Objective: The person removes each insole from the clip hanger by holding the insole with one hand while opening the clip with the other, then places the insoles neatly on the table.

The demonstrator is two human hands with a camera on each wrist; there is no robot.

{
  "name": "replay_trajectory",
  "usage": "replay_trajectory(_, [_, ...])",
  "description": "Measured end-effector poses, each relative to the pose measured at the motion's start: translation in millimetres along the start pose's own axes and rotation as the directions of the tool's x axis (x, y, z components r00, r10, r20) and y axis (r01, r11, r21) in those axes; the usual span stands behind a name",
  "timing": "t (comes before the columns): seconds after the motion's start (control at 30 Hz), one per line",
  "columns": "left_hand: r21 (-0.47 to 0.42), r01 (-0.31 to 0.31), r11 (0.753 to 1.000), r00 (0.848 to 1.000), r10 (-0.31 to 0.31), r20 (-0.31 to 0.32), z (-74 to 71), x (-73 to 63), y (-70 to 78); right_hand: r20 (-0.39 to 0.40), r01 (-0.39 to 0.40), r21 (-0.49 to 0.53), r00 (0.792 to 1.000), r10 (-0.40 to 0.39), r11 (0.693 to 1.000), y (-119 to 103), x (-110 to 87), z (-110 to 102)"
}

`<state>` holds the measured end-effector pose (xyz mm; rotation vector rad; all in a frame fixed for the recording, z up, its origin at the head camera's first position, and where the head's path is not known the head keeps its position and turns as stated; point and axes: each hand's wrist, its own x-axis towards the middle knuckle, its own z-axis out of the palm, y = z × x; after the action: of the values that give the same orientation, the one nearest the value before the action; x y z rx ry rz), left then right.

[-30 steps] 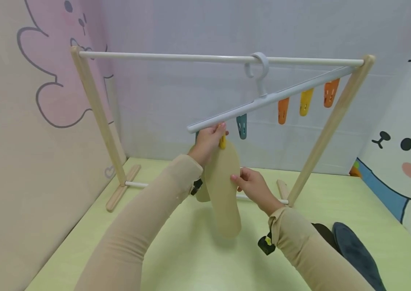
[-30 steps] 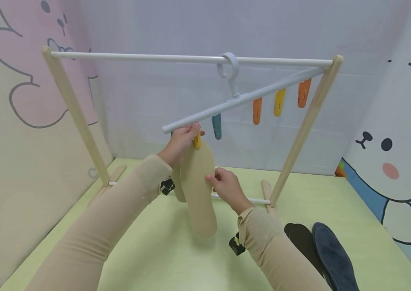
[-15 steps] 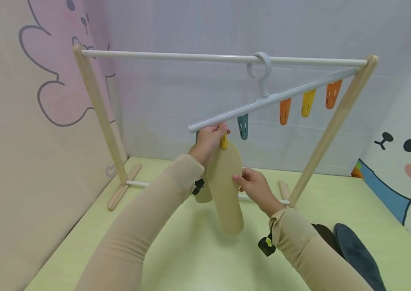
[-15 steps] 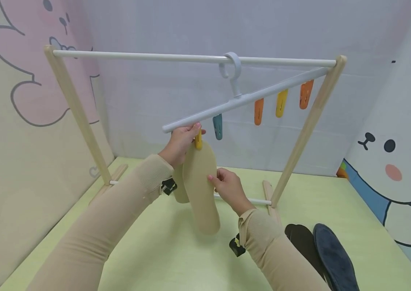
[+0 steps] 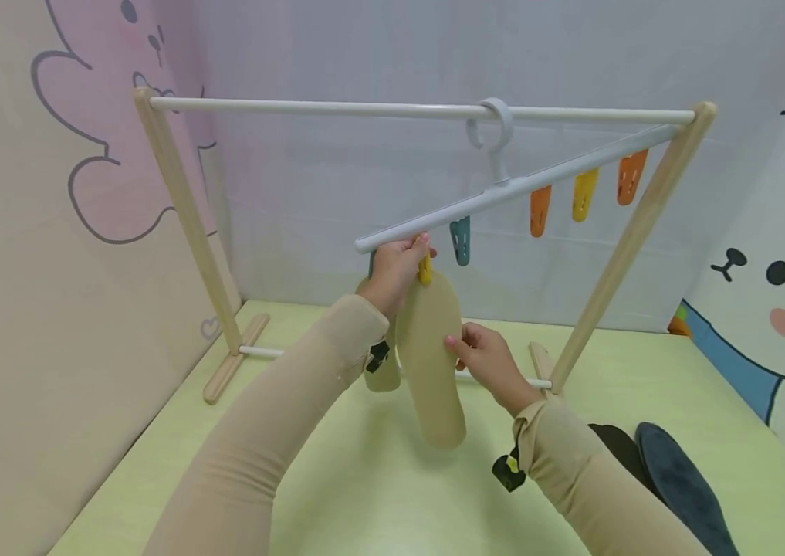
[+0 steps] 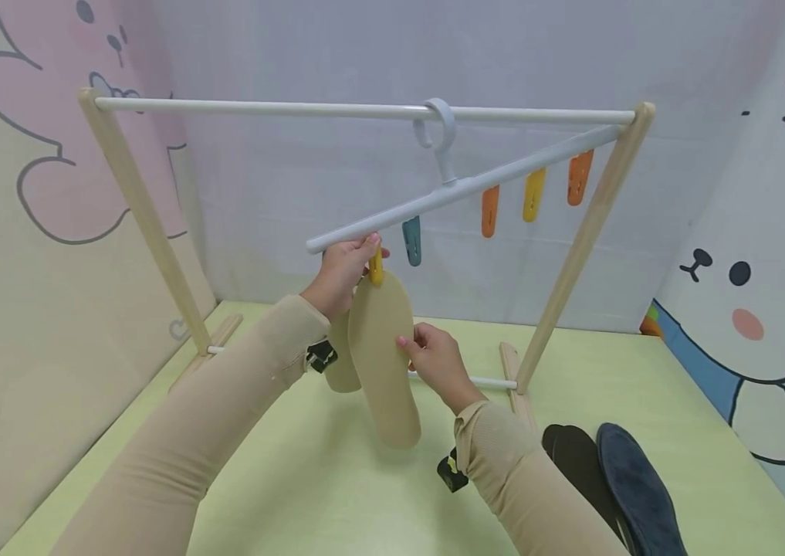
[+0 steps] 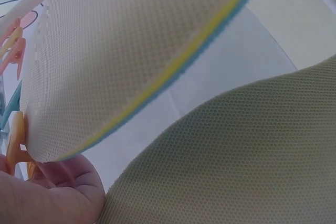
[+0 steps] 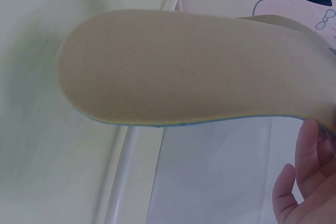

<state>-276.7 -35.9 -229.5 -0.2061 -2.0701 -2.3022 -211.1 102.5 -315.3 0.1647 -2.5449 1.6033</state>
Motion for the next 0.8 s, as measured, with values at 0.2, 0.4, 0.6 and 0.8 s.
replay_trajectory(0.2, [0.003,-0.013,1.0,1.0,0.013,-0.011,0.1,-1.4,0.4,-0.009,-0.014,-0.013,1.0,0.014,1.0,1.0,-1.4,-0.1])
replay_trajectory(0.4, [0.004,0.0,1.0,1.0,0.0,-0.008,0.7,-2.5,0.5,-0.014,-0.018,-0.012,1.0,0.018,1.0,1.3,-4.2,-0.4])
replay_trajectory(0.6, [-0.005,0.003,1.0,1.0,-0.004,-0.011,0.8,-2.7,2.3,-0.029,-0.012,0.005,1.0,0.012,1.0,-1.1,-5.1,-0.6])
replay_trajectory(0.8, [-0.02,0.022,1.0,1.0,-0.022,-0.011,0.4,-2.7,3.0,-0.026,-0.017,0.001,1.0,0.017,1.0,-0.1,-5.0,-1.8])
